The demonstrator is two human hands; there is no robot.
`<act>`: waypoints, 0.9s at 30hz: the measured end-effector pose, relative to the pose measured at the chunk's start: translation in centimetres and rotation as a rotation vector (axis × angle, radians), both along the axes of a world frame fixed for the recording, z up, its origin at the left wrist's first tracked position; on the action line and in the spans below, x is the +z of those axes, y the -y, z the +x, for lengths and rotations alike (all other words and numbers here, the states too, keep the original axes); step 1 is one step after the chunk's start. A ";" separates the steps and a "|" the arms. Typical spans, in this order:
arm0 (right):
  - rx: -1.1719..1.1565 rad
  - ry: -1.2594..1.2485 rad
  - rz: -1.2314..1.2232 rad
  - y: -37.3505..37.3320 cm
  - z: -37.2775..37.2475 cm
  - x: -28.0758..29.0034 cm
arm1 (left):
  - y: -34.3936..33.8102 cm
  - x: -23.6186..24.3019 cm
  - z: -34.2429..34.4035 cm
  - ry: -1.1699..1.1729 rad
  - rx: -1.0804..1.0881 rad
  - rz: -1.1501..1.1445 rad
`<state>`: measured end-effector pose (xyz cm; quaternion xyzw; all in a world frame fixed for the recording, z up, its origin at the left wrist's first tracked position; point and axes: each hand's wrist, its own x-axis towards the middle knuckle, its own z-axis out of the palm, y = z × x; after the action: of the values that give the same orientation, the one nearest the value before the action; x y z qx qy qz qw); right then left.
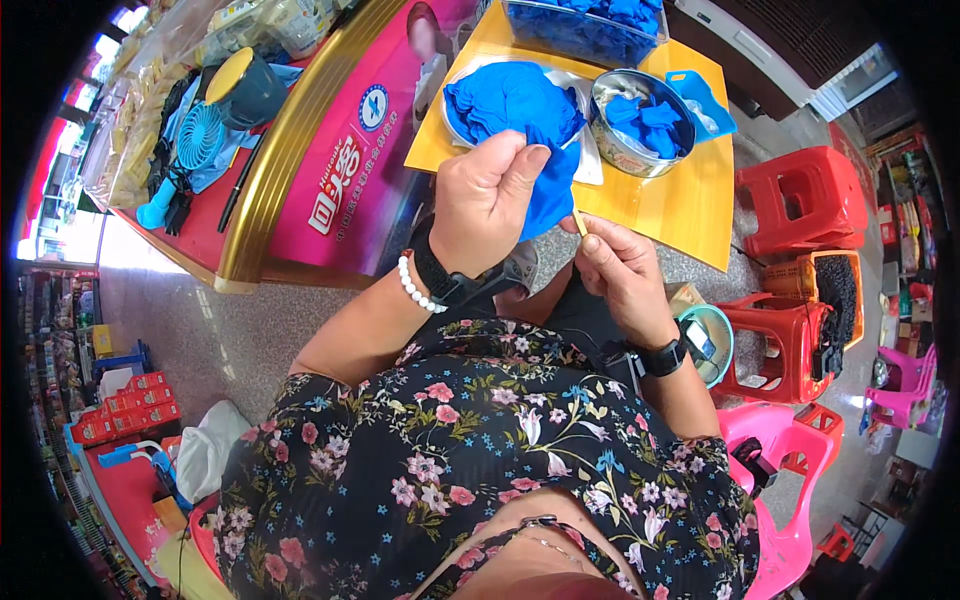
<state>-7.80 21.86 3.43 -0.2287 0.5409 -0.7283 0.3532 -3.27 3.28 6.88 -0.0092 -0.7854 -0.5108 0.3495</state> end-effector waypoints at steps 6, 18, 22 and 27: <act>-0.316 -0.561 0.098 0.2 0.0 -1.4 | 0.7 -0.4 -0.4 -0.009 -0.051 0.001; -0.059 -0.094 0.069 -0.4 0.0 0.8 | 0.6 0.1 -0.1 0.040 -0.139 0.042; -0.222 -0.308 0.085 0.2 0.4 -0.4 | 0.3 -0.3 -0.2 0.026 -0.132 0.080; 0.003 -0.050 0.034 -0.7 -0.2 0.6 | 0.7 -0.7 0.3 0.049 -0.145 0.130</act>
<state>-8.03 22.59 4.00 -0.2415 0.5616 -0.7124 0.3446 -3.01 2.58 6.23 -0.0307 -0.7560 -0.5848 0.2924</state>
